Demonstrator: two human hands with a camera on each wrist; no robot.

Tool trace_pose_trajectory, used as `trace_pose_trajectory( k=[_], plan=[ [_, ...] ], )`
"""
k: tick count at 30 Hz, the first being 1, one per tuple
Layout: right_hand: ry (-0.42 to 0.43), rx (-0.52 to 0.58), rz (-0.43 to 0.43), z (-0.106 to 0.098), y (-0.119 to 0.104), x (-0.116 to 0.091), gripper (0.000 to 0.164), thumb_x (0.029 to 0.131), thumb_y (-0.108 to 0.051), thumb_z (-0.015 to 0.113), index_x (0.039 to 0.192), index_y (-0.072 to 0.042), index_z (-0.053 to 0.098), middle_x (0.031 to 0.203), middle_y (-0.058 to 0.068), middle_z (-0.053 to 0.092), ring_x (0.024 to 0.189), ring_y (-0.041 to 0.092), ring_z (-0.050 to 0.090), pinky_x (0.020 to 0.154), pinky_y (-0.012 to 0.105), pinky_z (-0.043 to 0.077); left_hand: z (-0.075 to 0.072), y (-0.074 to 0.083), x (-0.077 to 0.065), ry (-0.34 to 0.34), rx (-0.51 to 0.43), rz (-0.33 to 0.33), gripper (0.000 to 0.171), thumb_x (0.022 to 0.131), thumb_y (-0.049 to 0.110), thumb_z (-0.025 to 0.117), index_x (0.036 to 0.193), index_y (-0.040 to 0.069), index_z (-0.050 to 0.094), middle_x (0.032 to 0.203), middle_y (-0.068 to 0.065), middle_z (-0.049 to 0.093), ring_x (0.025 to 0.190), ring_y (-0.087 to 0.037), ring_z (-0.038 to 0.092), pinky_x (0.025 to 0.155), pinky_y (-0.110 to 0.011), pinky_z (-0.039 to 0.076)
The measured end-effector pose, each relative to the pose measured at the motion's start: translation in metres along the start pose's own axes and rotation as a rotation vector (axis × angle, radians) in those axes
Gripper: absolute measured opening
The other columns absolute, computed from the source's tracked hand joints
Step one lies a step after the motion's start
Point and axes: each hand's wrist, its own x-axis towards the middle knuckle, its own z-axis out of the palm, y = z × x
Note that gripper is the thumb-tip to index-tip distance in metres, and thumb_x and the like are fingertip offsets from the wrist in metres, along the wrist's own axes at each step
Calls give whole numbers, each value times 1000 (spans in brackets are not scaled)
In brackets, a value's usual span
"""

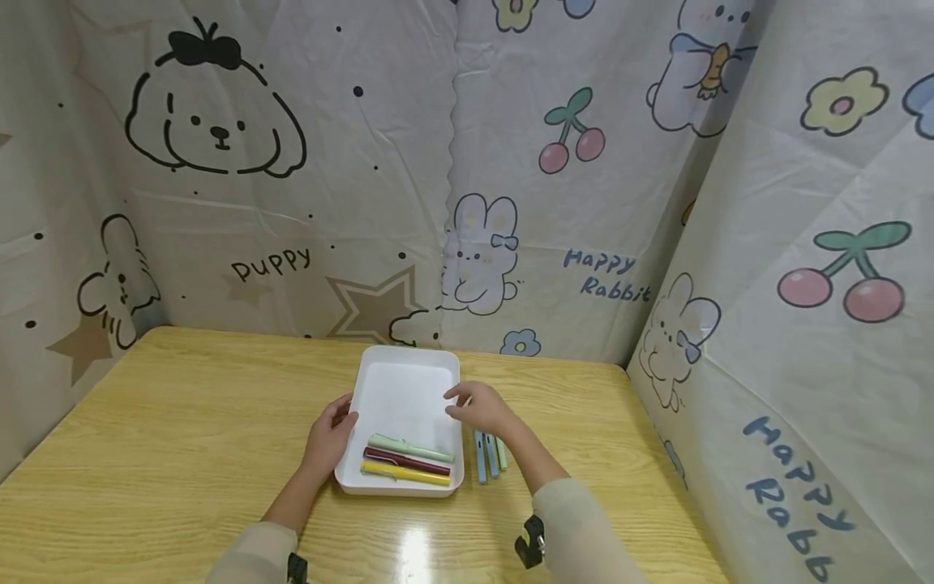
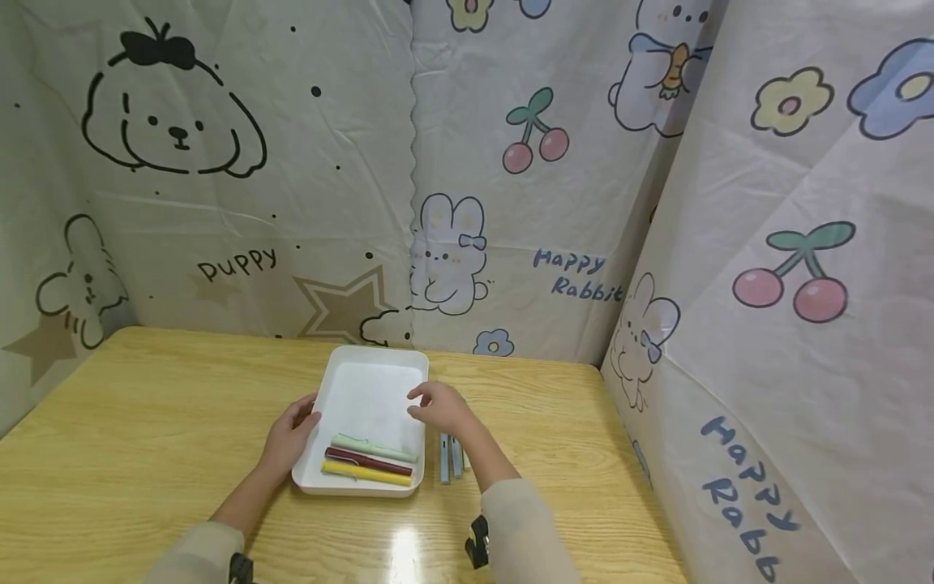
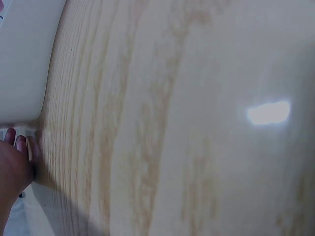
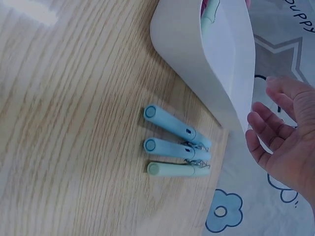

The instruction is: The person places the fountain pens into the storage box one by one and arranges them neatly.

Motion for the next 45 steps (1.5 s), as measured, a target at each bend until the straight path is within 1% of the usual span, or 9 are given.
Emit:
trace_pose_trajectory(
  k=[6,10,18,23,28,32,37,40,45],
  plan=[
    [30,34,38,-6,11,-6,29,88,-19,61,113,-4,65,94,10,63,80,17,55,60,25,45,0,0,0,-5,4,-8,44,99,16,43,141,6,38,137,-21,44,121,-30,43,104,-43,36],
    [69,36,49,-9,22,-9,27,87,-18,62,111,-4,66,92,10,63,82,18,56,61,26,45,0,0,0,-5,7,-13,43,99,16,42,141,7,38,137,-20,44,122,-30,43,105,-44,36],
    [122,74,122,-11,39,-20,29,87,-17,64,111,-1,65,90,9,62,78,17,54,62,27,44,0,-1,0,0,5,-20,44,99,18,42,141,8,37,137,-19,44,122,-30,43,105,-45,36],
    [158,98,167,-12,48,-25,27,87,-16,64,110,-1,65,88,10,61,75,17,52,61,27,43,1,-1,-1,-4,13,-24,44,99,18,41,142,9,36,137,-18,43,122,-29,42,104,-44,36],
    [181,117,209,-10,59,-29,26,87,-16,64,108,-2,66,88,9,61,79,18,53,64,29,44,1,-2,-1,0,11,-18,44,99,18,42,142,8,37,137,-19,43,122,-30,43,104,-44,36],
    [184,126,246,-6,67,-32,29,88,-18,64,111,0,65,95,12,61,87,21,55,71,34,47,1,-2,-1,0,6,-18,43,99,17,42,141,8,37,137,-20,44,122,-29,43,104,-43,36],
    [194,167,315,-2,74,-35,30,89,-19,63,113,-2,64,105,14,60,96,25,55,79,39,48,1,-2,-2,1,9,-9,43,99,17,42,141,7,38,136,-20,44,121,-30,43,104,-44,36],
    [208,172,341,0,76,-37,29,89,-19,62,112,-2,64,106,15,60,97,26,56,82,41,48,1,-2,-2,1,10,-9,43,99,17,43,141,7,38,136,-20,45,121,-30,43,104,-44,36],
    [216,148,346,4,81,-39,30,88,-19,62,113,-1,64,103,16,61,94,25,57,79,40,49,1,-1,-3,2,10,-6,43,99,16,42,140,7,38,135,-20,45,121,-30,43,104,-44,36]
  ],
)
